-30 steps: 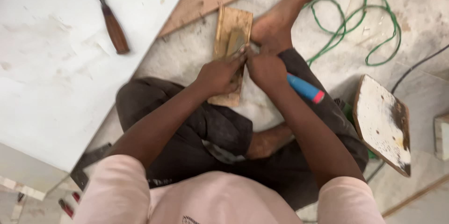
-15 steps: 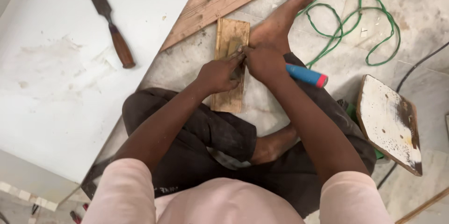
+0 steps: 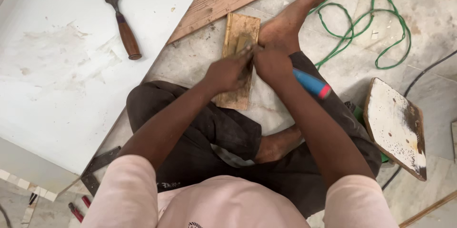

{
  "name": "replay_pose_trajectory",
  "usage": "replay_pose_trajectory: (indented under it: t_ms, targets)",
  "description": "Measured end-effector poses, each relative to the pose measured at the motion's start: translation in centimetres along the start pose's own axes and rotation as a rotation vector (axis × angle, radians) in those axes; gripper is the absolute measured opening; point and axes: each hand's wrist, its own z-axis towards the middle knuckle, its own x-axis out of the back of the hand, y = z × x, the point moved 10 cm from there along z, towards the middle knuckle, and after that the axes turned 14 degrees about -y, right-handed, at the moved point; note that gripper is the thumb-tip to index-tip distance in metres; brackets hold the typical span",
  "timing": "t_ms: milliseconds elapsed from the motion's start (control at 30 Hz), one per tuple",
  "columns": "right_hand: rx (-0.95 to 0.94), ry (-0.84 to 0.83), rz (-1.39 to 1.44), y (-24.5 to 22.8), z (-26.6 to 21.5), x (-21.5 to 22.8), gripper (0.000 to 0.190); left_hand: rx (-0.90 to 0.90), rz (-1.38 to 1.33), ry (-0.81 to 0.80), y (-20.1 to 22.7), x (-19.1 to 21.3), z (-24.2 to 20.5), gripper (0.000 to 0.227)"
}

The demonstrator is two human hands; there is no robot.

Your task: The person sits on the floor and sharpens a chisel blade on a wooden sharpening stone. They repeatedly rub the blade against the stone, occasionally pausing to inspect the edge with their fingers. The task involves consistent hand movements to maintain the tool's sharpness.

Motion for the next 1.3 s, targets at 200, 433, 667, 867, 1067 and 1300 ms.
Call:
replay_pose_trajectory:
  t_ms: [200, 433, 667, 867, 1067, 1300]
  targets:
    - [-0.020, -0.161, 0.033, -4.1, -5.5, -1.2, 0.051, 0.044, -0.051, -0.146, 1.5, -5.6, -5.3, 0.097]
    - [-0.098, -0.113, 0.045, 0.8, 0.7, -0.6, 0.020, -0.079, 0.029, 0.135, 0.1, 0.7, -0.5, 0.082]
    - [-0.031, -0.154, 0.043, -3.2, -4.4, -1.1, 0.045, -0.038, -0.008, 0.128, 2.1, -3.5, -5.3, 0.087]
    - [-0.048, -0.026, 0.056, 0.4, 0.5, 0.1, 0.025, -0.001, -0.018, 0.075, -0.5, -0.5, -0.4, 0.090]
    - [-0.030, -0.276, 0.041, -4.2, -5.4, -3.0, 0.055, 0.023, -0.149, -0.157, 1.7, -5.8, -6.5, 0.101]
    - [-0.047, -0.120, 0.142, 1.1, 1.3, 0.2, 0.033, 0.023, 0.057, 0.080, 0.7, 1.1, -0.8, 0.101]
